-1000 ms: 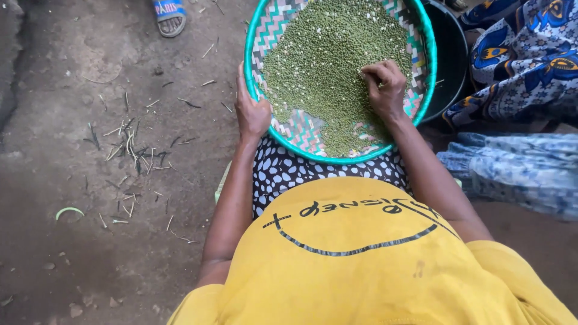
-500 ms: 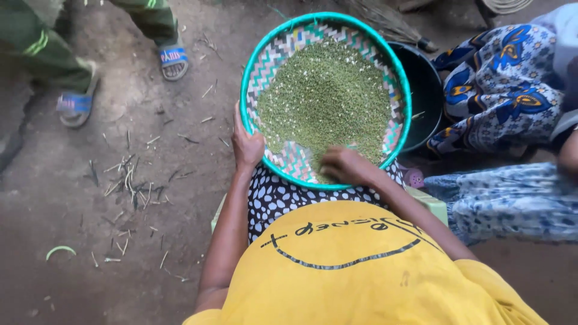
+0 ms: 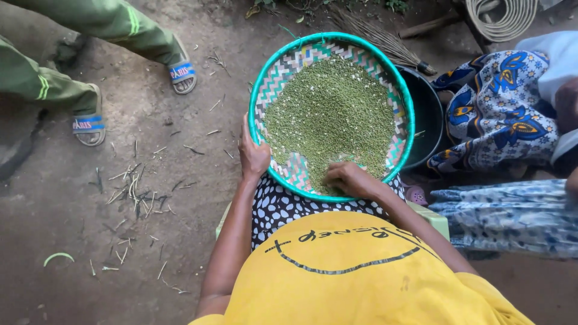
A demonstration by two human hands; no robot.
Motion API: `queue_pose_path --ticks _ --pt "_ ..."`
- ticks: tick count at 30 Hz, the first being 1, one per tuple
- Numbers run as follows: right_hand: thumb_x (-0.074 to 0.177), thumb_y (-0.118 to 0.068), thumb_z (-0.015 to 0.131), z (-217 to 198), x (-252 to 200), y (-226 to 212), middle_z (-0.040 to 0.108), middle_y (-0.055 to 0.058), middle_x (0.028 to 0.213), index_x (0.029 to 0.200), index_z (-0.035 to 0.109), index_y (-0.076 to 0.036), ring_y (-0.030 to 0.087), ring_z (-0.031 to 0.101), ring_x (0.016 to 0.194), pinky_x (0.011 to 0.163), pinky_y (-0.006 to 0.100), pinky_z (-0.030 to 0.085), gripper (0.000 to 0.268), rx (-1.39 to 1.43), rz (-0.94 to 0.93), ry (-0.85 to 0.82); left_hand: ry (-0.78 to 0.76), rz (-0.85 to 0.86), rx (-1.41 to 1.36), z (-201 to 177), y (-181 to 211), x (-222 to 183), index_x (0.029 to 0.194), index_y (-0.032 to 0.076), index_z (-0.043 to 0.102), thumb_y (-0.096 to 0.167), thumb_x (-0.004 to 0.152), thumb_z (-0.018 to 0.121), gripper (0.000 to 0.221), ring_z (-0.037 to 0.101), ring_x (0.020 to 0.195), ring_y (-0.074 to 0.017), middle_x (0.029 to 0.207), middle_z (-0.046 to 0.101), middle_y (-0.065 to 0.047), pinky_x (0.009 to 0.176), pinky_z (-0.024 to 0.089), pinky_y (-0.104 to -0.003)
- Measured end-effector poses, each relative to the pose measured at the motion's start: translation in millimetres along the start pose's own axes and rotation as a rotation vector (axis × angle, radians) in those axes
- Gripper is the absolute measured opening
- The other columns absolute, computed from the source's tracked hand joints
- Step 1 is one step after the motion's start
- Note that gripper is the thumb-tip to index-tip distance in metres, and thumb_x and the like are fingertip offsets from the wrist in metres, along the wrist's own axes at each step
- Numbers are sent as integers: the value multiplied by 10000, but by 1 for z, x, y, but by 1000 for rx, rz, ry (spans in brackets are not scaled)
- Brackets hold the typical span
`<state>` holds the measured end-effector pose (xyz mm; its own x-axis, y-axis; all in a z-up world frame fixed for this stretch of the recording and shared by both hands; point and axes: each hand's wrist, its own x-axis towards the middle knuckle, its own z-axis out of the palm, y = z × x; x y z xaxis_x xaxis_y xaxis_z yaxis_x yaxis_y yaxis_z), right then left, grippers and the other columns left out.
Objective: Manually sorting mung beans in a woven tray to remove debris like stones and husks
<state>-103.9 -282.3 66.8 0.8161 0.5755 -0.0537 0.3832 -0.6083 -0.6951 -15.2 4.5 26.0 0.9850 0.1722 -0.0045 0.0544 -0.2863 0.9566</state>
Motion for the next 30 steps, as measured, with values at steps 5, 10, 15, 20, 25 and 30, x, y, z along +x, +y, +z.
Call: queue_pose_path --ticks 5,10,15,20,25,30 --pt "932 -70 724 -22 -16 -5 732 182 881 977 750 -61 447 730 896 823 517 579 53 -111 74 110 -2 -9 -37 -2 1 2 1634 214 436 15 760 532 901 546 1353 -561 1441 603 -307 1151 451 -617" --pt "1014 -128 704 8 -27 18 654 26 876 1109 742 -167 280 725 816 752 382 609 110 -244 125 442 9 -39 6 -12 2 9 1649 290 404 37 796 545 901 587 1313 -533 1416 645 -284 1144 467 -606" --pt "997 -171 735 35 -9 45 662 -42 910 1133 760 -217 201 723 832 702 314 614 146 -394 53 642 82 3 -2 -25 22 18 1615 293 467 25 791 574 873 637 1259 -521 1360 691 -281 1089 508 -600" --pt "996 -119 713 33 10 24 676 16 915 1109 751 -155 242 720 830 712 341 618 125 -397 -32 659 96 51 -416 -17 23 36 1575 181 534 69 859 754 758 578 1393 -410 1486 621 -244 1154 471 -543" --pt "978 -132 702 35 15 34 674 28 934 1096 735 -156 268 719 870 728 370 622 125 -422 30 615 89 -160 -386 6 -31 59 1530 210 599 95 817 800 749 711 999 -186 1150 739 -75 885 594 -407" --pt "870 1 650 44 23 40 667 70 1200 1271 715 -170 341 684 1118 920 448 606 441 -445 97 542 108 -172 -46 0 -46 72 1464 303 652 131 853 655 634 770 1001 -379 1037 800 -146 766 497 -577"
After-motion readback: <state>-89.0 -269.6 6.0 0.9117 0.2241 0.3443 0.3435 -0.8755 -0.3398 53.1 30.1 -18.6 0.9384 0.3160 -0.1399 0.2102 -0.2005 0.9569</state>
